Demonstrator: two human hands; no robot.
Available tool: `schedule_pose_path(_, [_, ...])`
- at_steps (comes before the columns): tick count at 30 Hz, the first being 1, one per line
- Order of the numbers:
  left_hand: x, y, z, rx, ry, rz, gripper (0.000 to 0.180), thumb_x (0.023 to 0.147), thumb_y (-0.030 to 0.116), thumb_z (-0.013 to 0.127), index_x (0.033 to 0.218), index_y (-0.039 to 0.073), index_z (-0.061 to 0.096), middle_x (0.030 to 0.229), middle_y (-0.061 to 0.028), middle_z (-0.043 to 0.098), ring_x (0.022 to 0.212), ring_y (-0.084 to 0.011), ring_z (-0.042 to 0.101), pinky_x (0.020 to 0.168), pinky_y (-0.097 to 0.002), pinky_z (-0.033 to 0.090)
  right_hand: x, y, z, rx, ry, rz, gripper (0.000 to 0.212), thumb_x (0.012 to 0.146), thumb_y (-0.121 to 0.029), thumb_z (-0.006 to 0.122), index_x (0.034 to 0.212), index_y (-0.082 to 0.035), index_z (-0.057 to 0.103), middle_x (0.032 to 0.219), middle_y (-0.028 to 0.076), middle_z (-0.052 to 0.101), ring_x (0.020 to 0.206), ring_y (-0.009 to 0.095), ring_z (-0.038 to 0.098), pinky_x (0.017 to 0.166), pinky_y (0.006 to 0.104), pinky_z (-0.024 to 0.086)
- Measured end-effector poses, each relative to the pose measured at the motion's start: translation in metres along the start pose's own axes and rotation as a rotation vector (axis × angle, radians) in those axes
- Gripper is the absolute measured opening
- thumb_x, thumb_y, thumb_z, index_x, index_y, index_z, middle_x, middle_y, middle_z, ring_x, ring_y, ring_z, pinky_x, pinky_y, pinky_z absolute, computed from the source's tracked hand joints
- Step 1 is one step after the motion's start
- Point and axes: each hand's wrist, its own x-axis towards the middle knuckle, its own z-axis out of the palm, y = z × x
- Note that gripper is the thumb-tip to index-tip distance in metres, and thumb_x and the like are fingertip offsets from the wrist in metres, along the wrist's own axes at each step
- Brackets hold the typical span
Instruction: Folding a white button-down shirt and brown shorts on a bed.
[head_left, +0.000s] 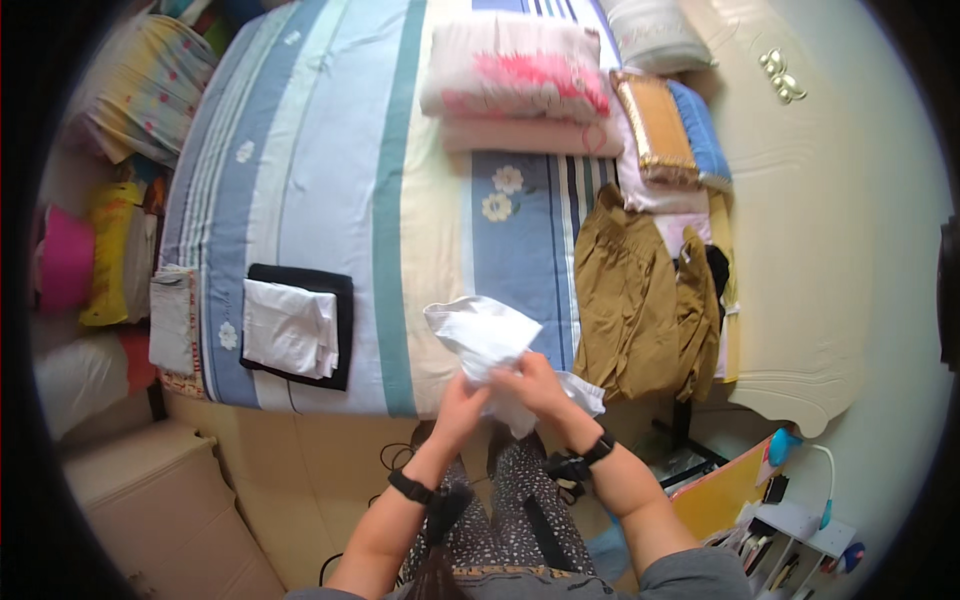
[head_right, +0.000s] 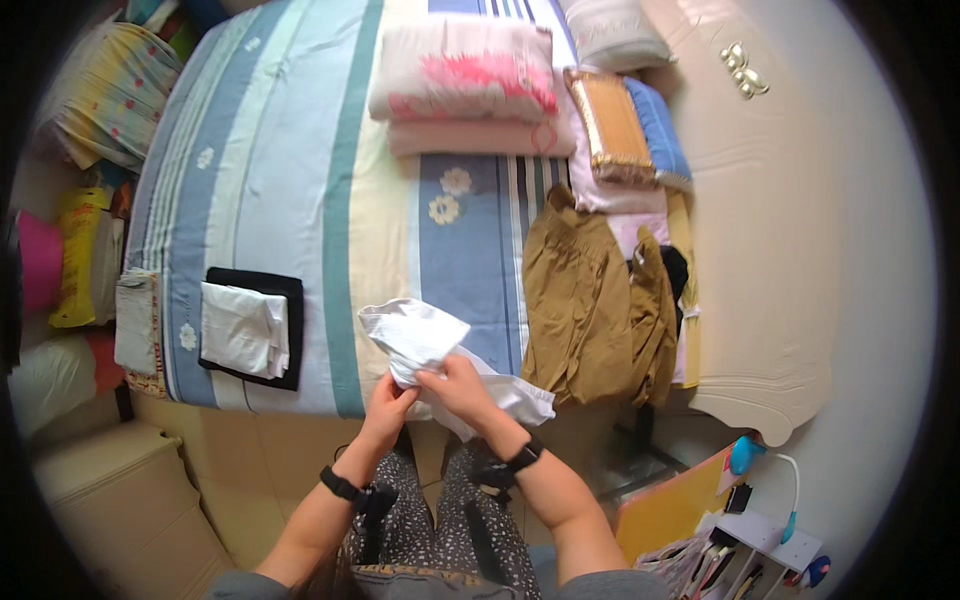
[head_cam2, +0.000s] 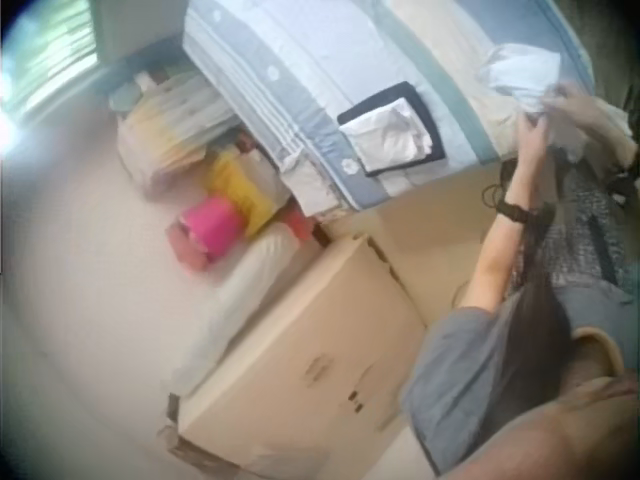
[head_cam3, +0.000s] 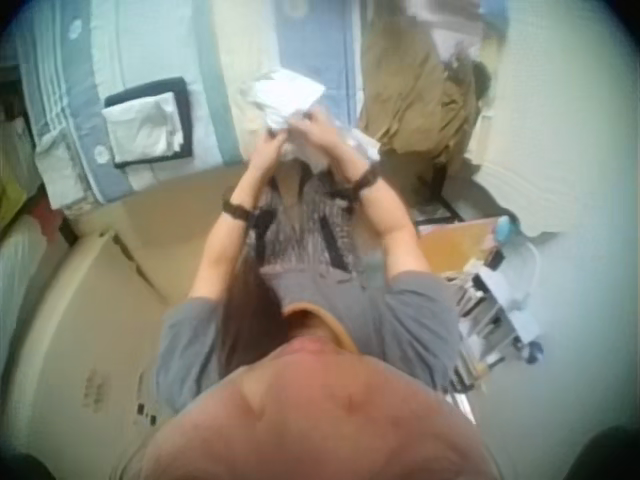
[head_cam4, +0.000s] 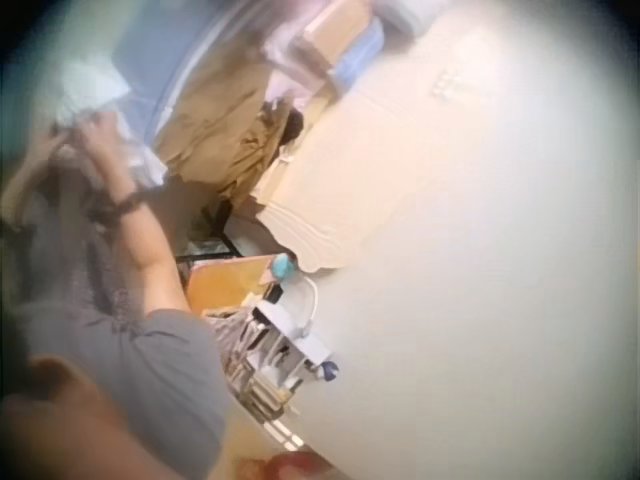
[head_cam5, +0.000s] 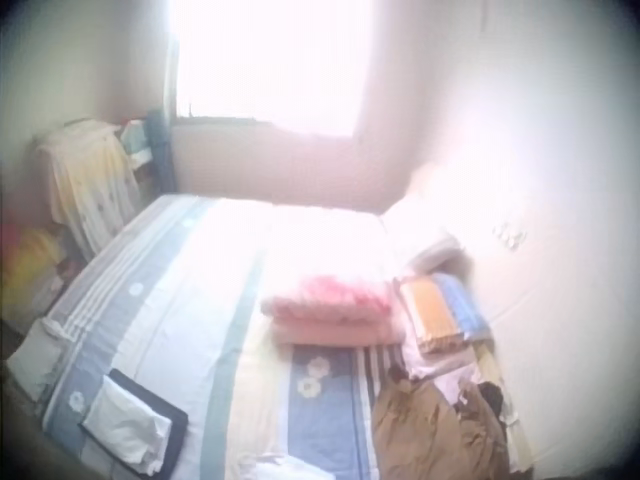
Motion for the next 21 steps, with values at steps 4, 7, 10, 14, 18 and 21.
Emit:
schedule_pose_path(4, [-0.049, 0.106, -0.018, 0.609, 0.239, 0.806, 0.072, 0.068, -0.007, 0.058, 0.132, 0.002, 0.027, 0.128, -0.0154, 0.036, 0.121, -0.0260, 0.035, 0.099, -0.0389, 0.031, -0.055, -0.110, -0.020, 0.122, -0.375, -0.039, 0.033, 0.081, -0.005, 0.055, 0.113, 0.004, 0.054, 0.103, 0.004, 0.060, 0.094, 0.010, 0.052, 0.082, 0.0266, 0.043])
schedule_pose_path(7, [-0.085, 0.189, -0.037, 0.891, 0.128, 1.418, 0.079, 0.060, -0.010, 0.061, 0.131, 0.005, 0.029, 0.135, -0.0216, 0.029, 0.127, -0.0418, 0.026, 0.103, -0.0468, 0.026, -0.079, -0.177, -0.016, -0.111, -0.527, -0.062, 0.029, 0.081, -0.006, 0.056, 0.108, 0.004, 0.056, 0.097, 0.003, 0.061, 0.087, 0.010, 0.054, 0.077, 0.0263, 0.045])
schedule_pose_path(10, [-0.116, 0.241, -0.058, 0.863, -0.087, 1.441, 0.085, 0.060, -0.008, 0.065, 0.133, 0.011, 0.026, 0.136, -0.0205, 0.028, 0.126, -0.0413, 0.028, 0.101, -0.0474, 0.029, -0.105, -0.239, -0.007, -0.531, -0.683, -0.217, 0.023, 0.084, -0.016, 0.060, 0.093, 0.004, 0.061, 0.075, 0.002, 0.061, 0.071, 0.007, 0.051, 0.065, 0.0261, 0.045])
schedule_pose_path(14, [-0.170, 0.290, -0.044, 0.988, -0.498, 1.480, 0.069, 0.070, -0.001, 0.062, 0.129, 0.028, 0.039, 0.132, -0.0156, 0.034, 0.119, -0.0332, 0.041, 0.096, -0.0441, 0.038, -0.137, -0.284, -0.002, -0.766, -0.765, -0.313, 0.019, 0.086, -0.016, 0.059, 0.084, 0.003, 0.061, 0.064, 0.000, 0.056, 0.062, 0.005, 0.046, 0.057, 0.0238, 0.042])
schedule_pose_path(18, [-0.218, 0.305, -0.014, 1.355, -0.436, 1.813, 0.047, 0.075, 0.011, 0.062, 0.115, 0.033, 0.054, 0.124, -0.0045, 0.041, 0.117, -0.0216, 0.040, 0.099, -0.0435, 0.034, -0.155, -0.308, 0.002, -0.553, -0.756, -0.382, 0.019, 0.087, -0.016, 0.058, 0.082, 0.002, 0.062, 0.063, 0.000, 0.057, 0.059, 0.005, 0.046, 0.054, 0.0235, 0.041])
schedule_pose_path(21, [-0.219, 0.310, -0.007, 1.317, -0.247, 1.904, 0.024, 0.067, 0.014, 0.068, 0.087, 0.024, 0.061, 0.113, -0.0013, 0.046, 0.112, -0.0200, 0.042, 0.102, -0.0434, 0.029, -0.166, -0.316, 0.004, -0.654, -0.807, -0.471, 0.021, 0.088, -0.017, 0.057, 0.086, 0.003, 0.062, 0.071, -0.003, 0.058, 0.067, 0.003, 0.047, 0.062, 0.0223, 0.044])
